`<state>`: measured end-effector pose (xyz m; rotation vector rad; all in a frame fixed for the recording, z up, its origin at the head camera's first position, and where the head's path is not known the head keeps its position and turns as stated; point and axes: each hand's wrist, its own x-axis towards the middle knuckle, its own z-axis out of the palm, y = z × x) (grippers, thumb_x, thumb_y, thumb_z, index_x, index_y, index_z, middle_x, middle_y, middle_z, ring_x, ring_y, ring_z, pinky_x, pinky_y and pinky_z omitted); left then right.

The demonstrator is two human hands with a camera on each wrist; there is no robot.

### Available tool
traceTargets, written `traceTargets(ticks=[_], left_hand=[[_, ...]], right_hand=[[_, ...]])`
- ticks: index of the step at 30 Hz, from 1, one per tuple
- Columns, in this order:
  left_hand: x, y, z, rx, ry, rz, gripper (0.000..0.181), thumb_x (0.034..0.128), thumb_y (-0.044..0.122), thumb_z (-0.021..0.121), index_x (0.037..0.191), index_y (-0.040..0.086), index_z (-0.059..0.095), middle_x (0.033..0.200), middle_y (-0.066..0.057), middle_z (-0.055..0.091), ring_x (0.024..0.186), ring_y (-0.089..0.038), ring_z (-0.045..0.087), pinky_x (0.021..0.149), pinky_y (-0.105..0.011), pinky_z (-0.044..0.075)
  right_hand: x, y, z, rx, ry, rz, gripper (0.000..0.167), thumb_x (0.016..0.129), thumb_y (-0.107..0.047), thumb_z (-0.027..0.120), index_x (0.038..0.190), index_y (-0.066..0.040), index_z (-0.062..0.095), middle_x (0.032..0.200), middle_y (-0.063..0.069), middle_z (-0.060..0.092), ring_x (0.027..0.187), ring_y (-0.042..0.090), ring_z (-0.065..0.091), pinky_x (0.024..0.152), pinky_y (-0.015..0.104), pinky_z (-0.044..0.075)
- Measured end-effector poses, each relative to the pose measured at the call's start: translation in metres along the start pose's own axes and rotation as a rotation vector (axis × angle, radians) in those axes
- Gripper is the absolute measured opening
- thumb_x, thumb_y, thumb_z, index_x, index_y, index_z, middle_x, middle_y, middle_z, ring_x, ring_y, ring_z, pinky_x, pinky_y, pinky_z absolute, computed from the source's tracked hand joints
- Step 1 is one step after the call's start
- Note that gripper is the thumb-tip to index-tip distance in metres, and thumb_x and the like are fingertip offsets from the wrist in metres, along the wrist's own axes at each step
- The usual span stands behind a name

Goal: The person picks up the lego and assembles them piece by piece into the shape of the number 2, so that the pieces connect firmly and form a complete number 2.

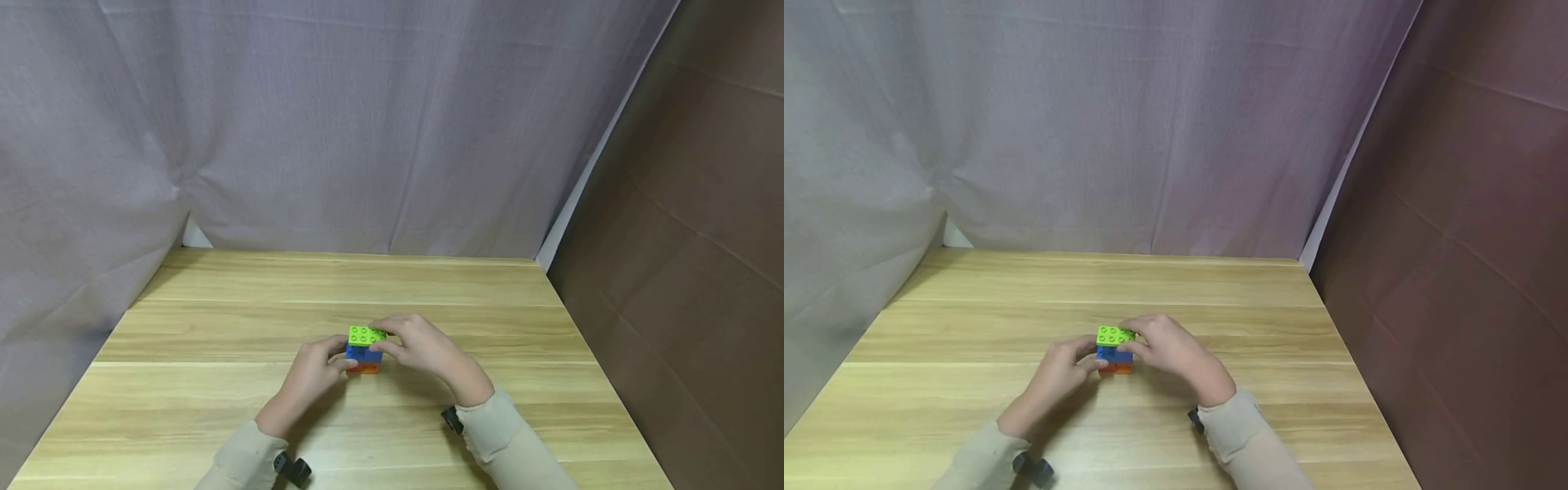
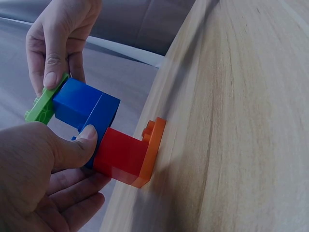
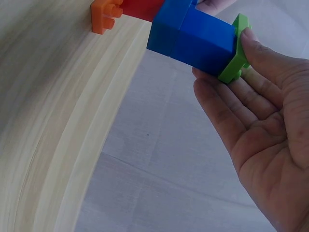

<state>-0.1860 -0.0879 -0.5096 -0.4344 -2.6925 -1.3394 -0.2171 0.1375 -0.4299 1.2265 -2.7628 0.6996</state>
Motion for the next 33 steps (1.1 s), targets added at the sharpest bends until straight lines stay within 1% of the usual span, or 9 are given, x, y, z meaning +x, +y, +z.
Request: traceTargets(ticks=[10,19,25,33], left_hand=[[0.0003,-0.0016,-0.0001,0.012,0.01,0.013,0.037,0.0855,0.019,0.082,0.121,0.015,0.071,0.114,-0.003,0.074,0.107,-0.021,0.07,0.094,-0.042,0.056],[0.0006,-0.0024,0.0004,0.018,0.01,0.017,0.037,0.0854,0.019,0.082,0.12,0.014,0.072,0.114,-0.004,0.074,0.108,-0.023,0.07,0.094,-0.043,0.056],[-0.0001,-0.0025,0.0005,0.027,0.008,0.026,0.038,0.0846,0.019,0.082,0.12,0.013,0.072,0.114,-0.005,0.074,0.108,-0.023,0.07,0.094,-0.042,0.056],[-0.0001,-0.001,-0.0006,0.021,0.0,0.017,0.038,0.0859,0.02,0.081,0.122,0.013,0.071,0.116,-0.005,0.074,0.109,-0.024,0.069,0.094,-0.043,0.056]], right_hand=[[0.0013,-0.0027,-0.001,-0.01,-0.013,0.011,0.036,0.096,-0.029,0.071,0.124,-0.007,0.069,0.118,0.006,0.073,0.107,0.016,0.069,0.091,0.03,0.057],[0.0032,-0.002,-0.0001,0.008,-0.048,0.038,0.04,0.096,-0.03,0.07,0.128,-0.005,0.067,0.124,0.007,0.07,0.113,0.019,0.067,0.096,0.033,0.055],[0.0032,-0.0013,0.0001,0.009,-0.05,0.029,0.041,0.096,-0.031,0.07,0.128,-0.005,0.067,0.124,0.008,0.07,0.113,0.02,0.067,0.097,0.033,0.054],[0.0033,-0.0019,-0.0012,0.016,-0.056,0.041,0.042,0.096,-0.03,0.07,0.129,-0.005,0.067,0.125,0.008,0.07,0.113,0.02,0.067,0.097,0.034,0.054]])
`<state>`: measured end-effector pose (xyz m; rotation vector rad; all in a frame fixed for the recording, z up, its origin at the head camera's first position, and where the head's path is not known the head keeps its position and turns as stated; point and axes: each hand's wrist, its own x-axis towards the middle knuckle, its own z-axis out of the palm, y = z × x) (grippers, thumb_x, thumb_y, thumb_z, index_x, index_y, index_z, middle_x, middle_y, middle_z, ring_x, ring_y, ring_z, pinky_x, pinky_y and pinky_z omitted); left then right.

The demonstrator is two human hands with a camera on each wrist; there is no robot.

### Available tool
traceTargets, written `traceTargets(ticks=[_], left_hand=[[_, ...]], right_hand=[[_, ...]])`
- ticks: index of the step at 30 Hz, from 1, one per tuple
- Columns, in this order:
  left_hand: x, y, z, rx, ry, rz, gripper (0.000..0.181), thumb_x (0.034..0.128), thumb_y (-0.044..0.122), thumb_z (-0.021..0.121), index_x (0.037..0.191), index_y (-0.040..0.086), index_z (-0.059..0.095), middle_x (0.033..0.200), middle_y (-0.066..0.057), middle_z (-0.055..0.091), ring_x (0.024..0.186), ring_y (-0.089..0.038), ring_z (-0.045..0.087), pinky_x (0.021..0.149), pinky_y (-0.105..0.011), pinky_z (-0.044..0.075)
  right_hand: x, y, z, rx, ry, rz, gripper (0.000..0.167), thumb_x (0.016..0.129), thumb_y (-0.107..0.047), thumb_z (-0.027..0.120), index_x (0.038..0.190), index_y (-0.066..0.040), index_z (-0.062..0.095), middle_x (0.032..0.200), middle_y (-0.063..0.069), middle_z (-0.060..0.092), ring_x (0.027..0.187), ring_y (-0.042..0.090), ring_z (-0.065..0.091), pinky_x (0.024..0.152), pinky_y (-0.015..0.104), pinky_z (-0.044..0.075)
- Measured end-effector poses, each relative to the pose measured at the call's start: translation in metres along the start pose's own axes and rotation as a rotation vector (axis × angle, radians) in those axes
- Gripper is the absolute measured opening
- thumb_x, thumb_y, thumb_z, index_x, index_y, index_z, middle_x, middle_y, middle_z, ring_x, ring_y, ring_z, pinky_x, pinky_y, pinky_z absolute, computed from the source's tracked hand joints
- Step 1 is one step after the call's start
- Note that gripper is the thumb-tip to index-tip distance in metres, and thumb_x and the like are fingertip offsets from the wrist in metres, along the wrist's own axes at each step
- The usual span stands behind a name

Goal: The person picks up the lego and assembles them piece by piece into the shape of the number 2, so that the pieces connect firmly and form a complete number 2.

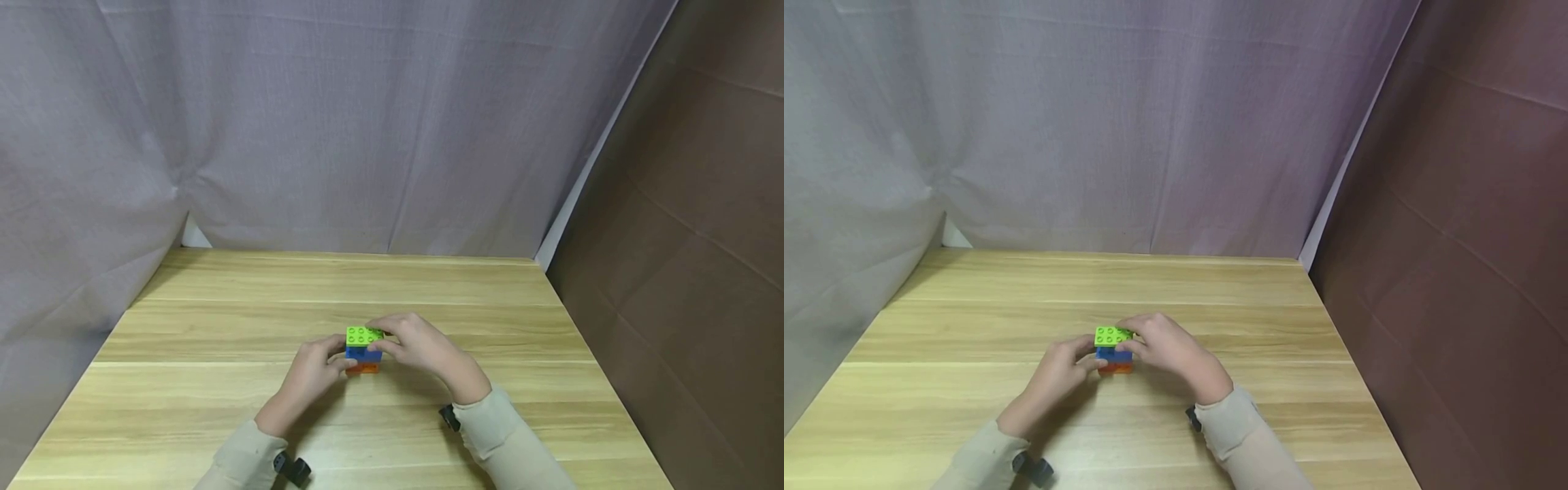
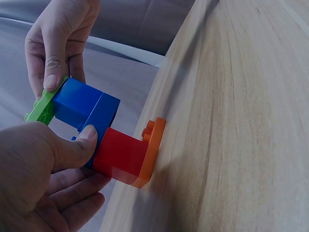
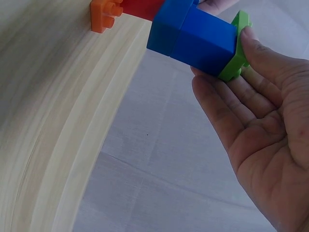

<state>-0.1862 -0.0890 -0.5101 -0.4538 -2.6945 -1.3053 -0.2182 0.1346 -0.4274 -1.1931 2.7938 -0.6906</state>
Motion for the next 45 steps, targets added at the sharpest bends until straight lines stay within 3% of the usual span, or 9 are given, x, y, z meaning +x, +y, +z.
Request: traceTargets(ticks=[32,45], left_hand=[[0.0002,-0.0007,0.0003,0.018,0.006,0.013,0.038,0.0858,0.021,0.082,0.121,0.015,0.071,0.115,-0.004,0.074,0.109,-0.021,0.069,0.094,-0.04,0.056],[-0.0004,-0.0003,-0.0004,0.019,-0.002,0.01,0.038,0.0859,0.021,0.081,0.122,0.014,0.071,0.117,-0.005,0.073,0.11,-0.023,0.068,0.096,-0.042,0.055]], right_hand=[[0.0001,0.0006,-0.001,0.033,-0.004,0.015,0.039,0.095,-0.031,0.072,0.127,-0.01,0.069,0.123,0.004,0.071,0.107,0.014,0.068,0.091,0.027,0.056],[0.0007,0.0013,-0.0005,0.092,-0.002,0.026,0.037,0.094,-0.026,0.073,0.125,-0.008,0.069,0.118,0.005,0.072,0.101,0.013,0.069,0.085,0.035,0.06]])
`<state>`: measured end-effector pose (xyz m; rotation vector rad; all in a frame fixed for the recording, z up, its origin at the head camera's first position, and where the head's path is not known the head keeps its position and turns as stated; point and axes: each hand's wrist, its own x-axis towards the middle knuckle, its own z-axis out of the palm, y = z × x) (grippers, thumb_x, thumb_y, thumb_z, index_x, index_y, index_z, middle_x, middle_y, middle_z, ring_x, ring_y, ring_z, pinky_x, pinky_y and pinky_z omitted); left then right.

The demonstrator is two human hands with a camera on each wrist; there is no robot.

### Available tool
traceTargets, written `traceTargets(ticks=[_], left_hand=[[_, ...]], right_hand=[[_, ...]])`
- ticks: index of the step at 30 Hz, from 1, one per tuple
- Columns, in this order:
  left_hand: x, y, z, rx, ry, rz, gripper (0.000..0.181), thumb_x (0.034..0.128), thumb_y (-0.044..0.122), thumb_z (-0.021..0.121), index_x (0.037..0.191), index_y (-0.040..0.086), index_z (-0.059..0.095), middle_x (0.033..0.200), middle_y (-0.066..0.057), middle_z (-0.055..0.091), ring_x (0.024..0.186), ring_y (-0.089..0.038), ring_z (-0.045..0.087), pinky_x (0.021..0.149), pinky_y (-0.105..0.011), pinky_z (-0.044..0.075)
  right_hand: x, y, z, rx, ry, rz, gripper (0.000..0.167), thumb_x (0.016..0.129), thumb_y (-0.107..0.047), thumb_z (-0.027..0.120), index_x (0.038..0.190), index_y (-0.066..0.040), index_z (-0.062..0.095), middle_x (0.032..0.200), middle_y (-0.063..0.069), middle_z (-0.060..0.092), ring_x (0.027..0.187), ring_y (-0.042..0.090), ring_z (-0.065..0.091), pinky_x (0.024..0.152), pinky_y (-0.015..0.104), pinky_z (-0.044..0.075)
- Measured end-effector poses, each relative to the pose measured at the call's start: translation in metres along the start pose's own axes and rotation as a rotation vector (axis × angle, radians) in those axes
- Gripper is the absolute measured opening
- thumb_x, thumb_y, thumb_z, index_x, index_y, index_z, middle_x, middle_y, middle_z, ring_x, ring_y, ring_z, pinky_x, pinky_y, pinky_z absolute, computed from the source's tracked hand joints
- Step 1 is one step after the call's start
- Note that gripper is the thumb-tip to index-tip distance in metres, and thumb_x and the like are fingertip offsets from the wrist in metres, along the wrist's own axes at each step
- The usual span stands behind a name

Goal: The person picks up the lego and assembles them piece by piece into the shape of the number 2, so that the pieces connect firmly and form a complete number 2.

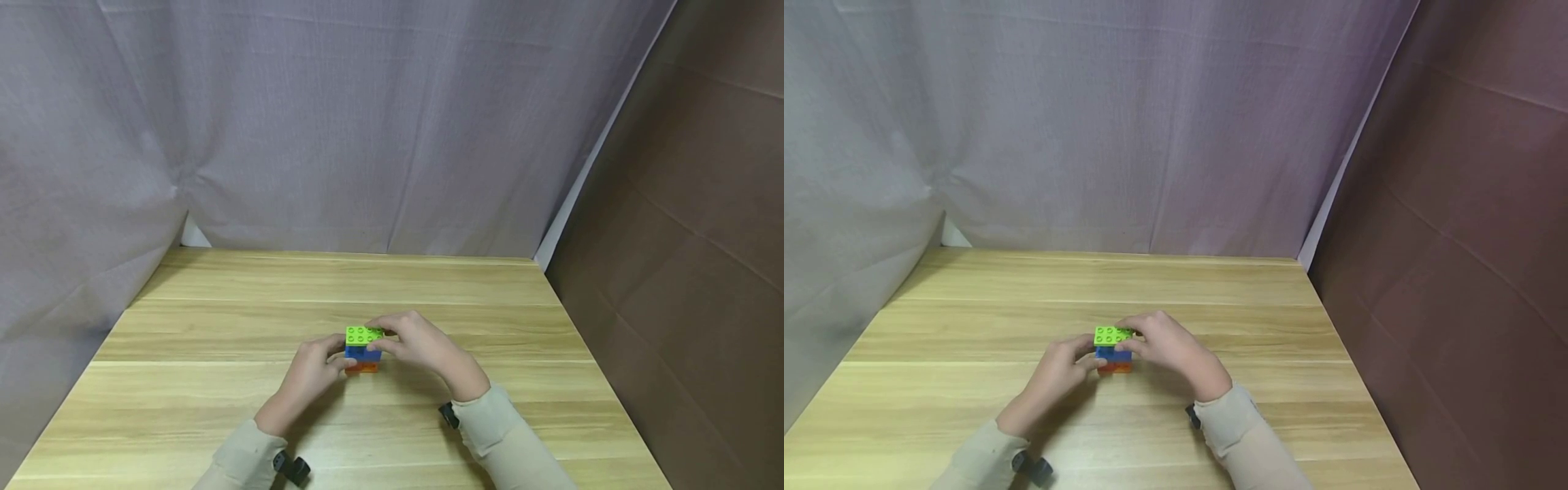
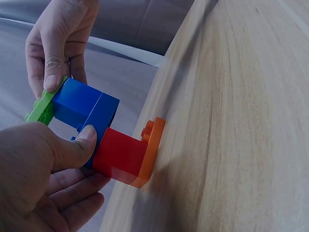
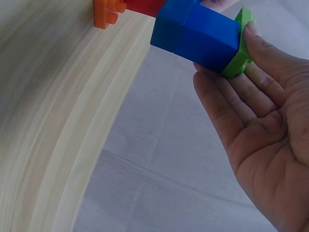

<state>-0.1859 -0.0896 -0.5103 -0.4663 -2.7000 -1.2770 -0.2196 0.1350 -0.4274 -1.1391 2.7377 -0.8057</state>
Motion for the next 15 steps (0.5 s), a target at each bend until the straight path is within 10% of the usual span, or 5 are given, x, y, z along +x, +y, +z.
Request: traceTargets(ticks=[15], left_hand=[[0.0002,0.0001,0.0001,-0.007,0.001,0.01,0.038,0.0854,0.019,0.082,0.121,0.012,0.071,0.116,-0.006,0.073,0.109,-0.023,0.069,0.096,-0.042,0.055]], right_hand=[[0.0024,-0.005,-0.0029,-0.027,-0.023,0.04,0.037,0.093,-0.027,0.074,0.125,-0.009,0.07,0.117,0.004,0.073,0.093,0.008,0.068,0.077,0.026,0.058]])
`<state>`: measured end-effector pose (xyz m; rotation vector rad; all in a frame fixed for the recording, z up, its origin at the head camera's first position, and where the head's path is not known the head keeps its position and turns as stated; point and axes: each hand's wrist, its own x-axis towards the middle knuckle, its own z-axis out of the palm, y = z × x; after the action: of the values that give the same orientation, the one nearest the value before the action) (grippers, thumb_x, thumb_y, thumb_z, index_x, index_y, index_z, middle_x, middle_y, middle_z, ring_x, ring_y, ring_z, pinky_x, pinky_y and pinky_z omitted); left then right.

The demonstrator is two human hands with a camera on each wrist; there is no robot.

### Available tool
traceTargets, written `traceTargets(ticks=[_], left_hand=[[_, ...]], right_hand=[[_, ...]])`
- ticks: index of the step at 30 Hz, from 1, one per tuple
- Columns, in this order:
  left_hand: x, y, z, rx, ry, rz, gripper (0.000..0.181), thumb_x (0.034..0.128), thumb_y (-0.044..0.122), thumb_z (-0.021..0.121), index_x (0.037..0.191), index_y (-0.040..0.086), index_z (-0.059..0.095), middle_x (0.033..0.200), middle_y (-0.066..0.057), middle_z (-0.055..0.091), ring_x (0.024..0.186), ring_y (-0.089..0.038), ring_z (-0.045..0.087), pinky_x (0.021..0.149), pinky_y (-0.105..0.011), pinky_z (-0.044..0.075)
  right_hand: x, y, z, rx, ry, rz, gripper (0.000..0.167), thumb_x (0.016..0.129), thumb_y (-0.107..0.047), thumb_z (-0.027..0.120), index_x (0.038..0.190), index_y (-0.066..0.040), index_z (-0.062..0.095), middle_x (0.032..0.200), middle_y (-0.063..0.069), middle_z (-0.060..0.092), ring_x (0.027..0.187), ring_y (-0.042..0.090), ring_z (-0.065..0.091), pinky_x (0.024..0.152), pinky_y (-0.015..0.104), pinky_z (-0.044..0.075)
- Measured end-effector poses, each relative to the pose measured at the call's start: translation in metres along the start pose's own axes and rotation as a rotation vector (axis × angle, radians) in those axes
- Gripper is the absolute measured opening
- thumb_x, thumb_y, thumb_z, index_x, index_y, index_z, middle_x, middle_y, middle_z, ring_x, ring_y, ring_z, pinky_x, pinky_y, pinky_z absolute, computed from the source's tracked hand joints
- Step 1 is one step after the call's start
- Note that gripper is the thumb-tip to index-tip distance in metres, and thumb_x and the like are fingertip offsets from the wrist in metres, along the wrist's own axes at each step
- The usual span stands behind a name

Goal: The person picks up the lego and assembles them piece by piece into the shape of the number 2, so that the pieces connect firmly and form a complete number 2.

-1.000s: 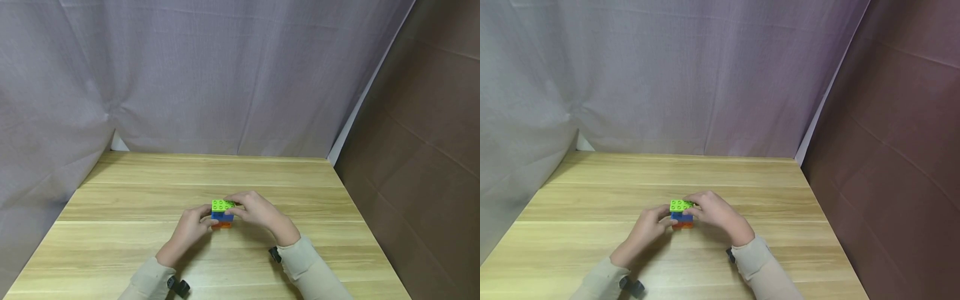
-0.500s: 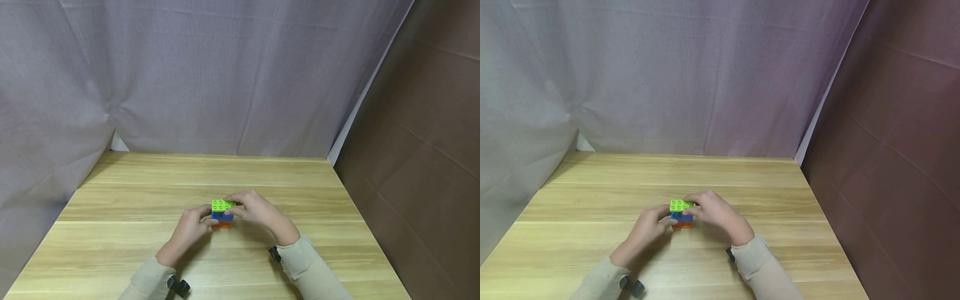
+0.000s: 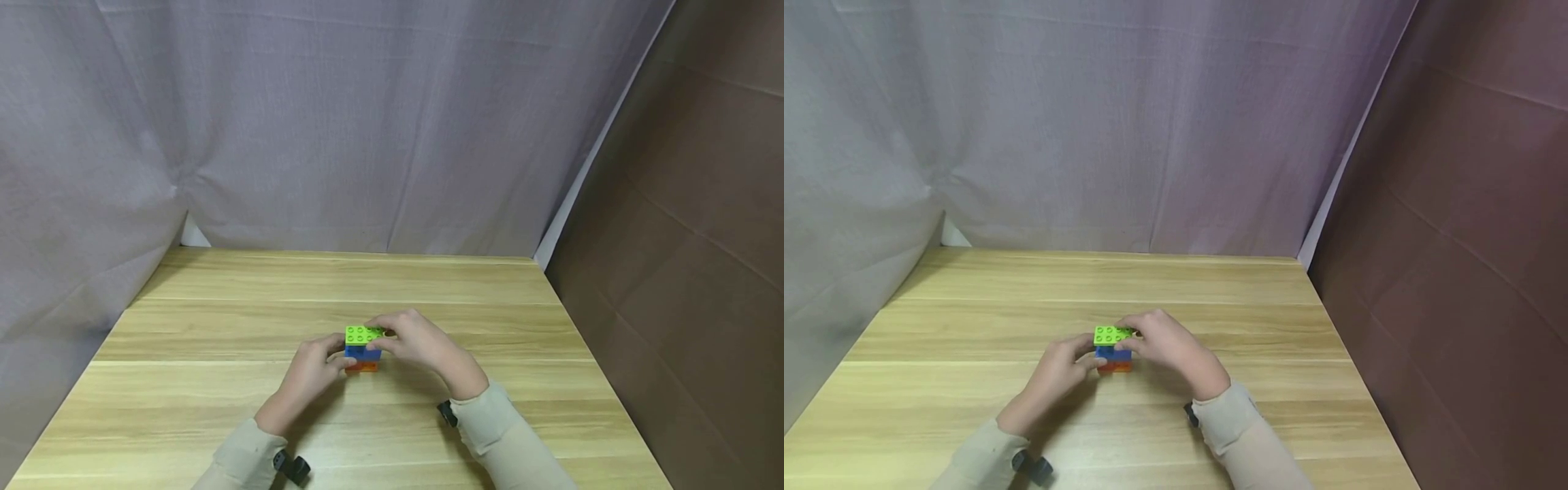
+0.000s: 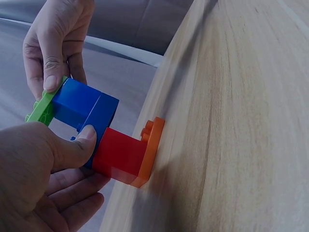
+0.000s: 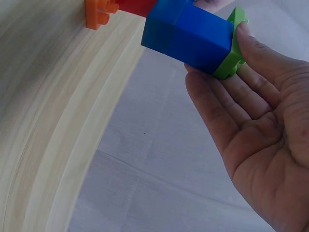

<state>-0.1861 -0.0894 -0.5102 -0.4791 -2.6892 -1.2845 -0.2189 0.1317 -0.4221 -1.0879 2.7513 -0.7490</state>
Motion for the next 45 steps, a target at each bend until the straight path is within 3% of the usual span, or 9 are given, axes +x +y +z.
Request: traceTargets(ticks=[25,37,45], left_hand=[[0.0,0.0017,0.0002,0.002,0.003,-0.007,0.038,0.0864,0.019,0.081,0.122,0.011,0.07,0.117,-0.007,0.073,0.109,-0.023,0.069,0.095,-0.041,0.056],[-0.0005,0.0022,-0.0004,-0.007,0.0,-0.005,0.039,0.0868,0.018,0.081,0.123,0.011,0.07,0.118,-0.007,0.073,0.11,-0.022,0.069,0.095,-0.041,0.056],[-0.0011,0.0019,-0.0003,-0.003,0.009,-0.003,0.039,0.0863,0.019,0.081,0.123,0.013,0.071,0.116,-0.005,0.073,0.11,-0.021,0.069,0.095,-0.04,0.056]], right_hand=[[0.0012,-0.0015,-0.003,0.055,-0.031,0.069,0.037,0.092,-0.025,0.075,0.125,-0.01,0.07,0.118,0.004,0.073,0.099,0.014,0.07,0.074,0.02,0.056],[-0.0004,0.0026,-0.0001,0.087,-0.017,0.085,0.037,0.092,-0.028,0.074,0.126,-0.013,0.07,0.119,0.002,0.072,0.105,0.014,0.069,0.081,0.023,0.056],[-0.0015,0.004,0.0009,0.088,0.0,0.049,0.038,0.092,-0.028,0.075,0.125,-0.012,0.07,0.113,0.002,0.074,0.092,0.008,0.068,0.076,0.024,0.057]])
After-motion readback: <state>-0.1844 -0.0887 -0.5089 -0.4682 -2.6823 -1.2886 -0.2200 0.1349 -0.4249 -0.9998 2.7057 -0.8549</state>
